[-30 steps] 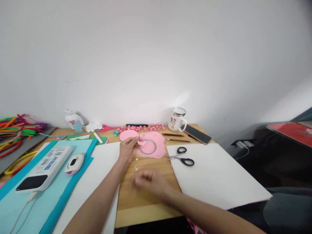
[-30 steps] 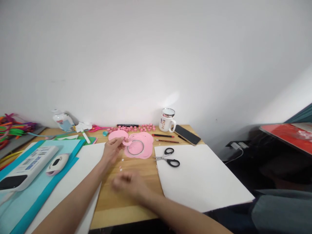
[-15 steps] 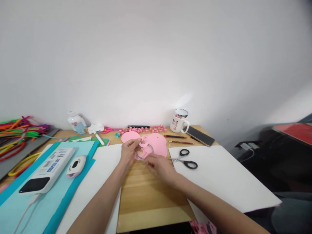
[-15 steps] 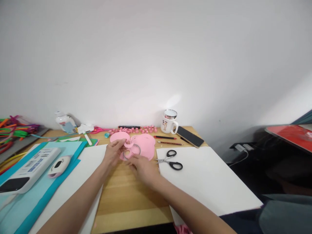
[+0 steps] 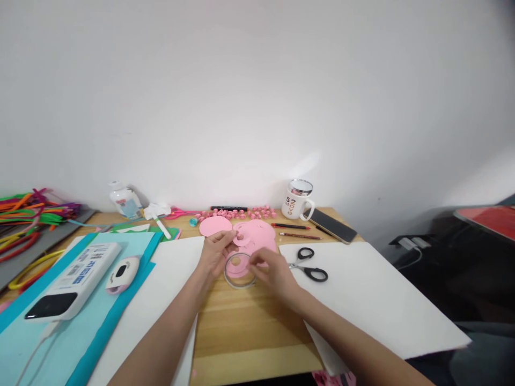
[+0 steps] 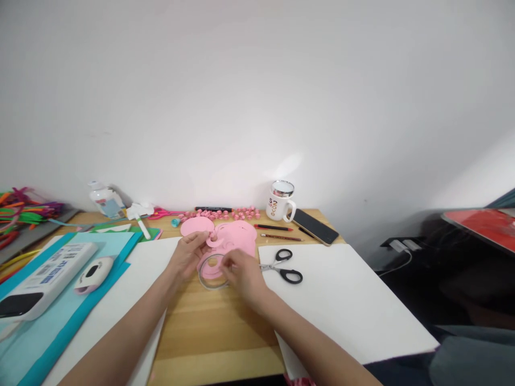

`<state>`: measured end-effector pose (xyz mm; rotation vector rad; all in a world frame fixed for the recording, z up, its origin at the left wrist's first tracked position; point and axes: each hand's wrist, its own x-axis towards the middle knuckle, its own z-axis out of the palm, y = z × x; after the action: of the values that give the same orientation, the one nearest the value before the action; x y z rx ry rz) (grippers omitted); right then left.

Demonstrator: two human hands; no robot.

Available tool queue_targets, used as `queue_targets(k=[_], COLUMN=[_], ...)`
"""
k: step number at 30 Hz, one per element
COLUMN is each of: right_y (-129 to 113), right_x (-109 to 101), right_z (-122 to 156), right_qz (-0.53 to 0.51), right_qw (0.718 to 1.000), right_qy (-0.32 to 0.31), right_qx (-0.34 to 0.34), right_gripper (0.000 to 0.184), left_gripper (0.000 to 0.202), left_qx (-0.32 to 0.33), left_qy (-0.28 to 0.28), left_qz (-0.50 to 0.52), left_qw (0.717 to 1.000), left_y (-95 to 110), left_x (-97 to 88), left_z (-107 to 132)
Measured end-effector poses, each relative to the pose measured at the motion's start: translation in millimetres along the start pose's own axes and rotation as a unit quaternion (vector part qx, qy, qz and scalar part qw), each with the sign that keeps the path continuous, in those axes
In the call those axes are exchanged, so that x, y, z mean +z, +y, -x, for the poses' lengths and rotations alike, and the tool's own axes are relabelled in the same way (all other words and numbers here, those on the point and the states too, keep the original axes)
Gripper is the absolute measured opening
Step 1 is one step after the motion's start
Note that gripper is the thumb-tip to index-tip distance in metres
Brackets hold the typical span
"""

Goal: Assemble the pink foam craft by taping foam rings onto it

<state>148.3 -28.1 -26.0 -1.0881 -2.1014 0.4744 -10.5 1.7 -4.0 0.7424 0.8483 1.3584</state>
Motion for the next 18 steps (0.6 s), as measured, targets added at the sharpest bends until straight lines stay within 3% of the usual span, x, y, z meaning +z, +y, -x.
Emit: queue_targets(k=[2,3,6,9,15,18], right_y=[8,11,16,19,26,27], right_x=[-4,-6,-5,-1,0,-2], right_z=[-9,-14,-21,-20,-17,-19], right_qz=[-0.031,-0.034,-0.027,-0.043,-0.18,-0.302], right_qw=[0.995,0.992,0.99,0.986,0.972,0.939], right_qy=[0.098,0.118,0.124,0.139,0.152,0.129], right_qx=[-0.002,-0.018,-0.069,-0.077,0.011,0.101], right_gripper=[0.01,0.013,0.015,0.017,0.012,0.011], left_gripper=[0.02,0.02,0.022,0.024,0.022,0.02], left_qx=[-0.024,-0.033,-0.041,-0.028,-0.016,-0.019], left_qy=[-0.018,-0.026,-0.035,-0.025,-0.026,-0.038], left_qz=[-0.007,-0.012,-0.036,-0.073,-0.184,-0.237], left_qw=[1.0,0.999,0.998,0.997,0.982,0.971], left_y=[-1,-1,-3,-5,-9,-7], left_x=[0.7,0.9,1.4,1.3,-1.0,1.5], left_z=[1,2,2,1,1,3])
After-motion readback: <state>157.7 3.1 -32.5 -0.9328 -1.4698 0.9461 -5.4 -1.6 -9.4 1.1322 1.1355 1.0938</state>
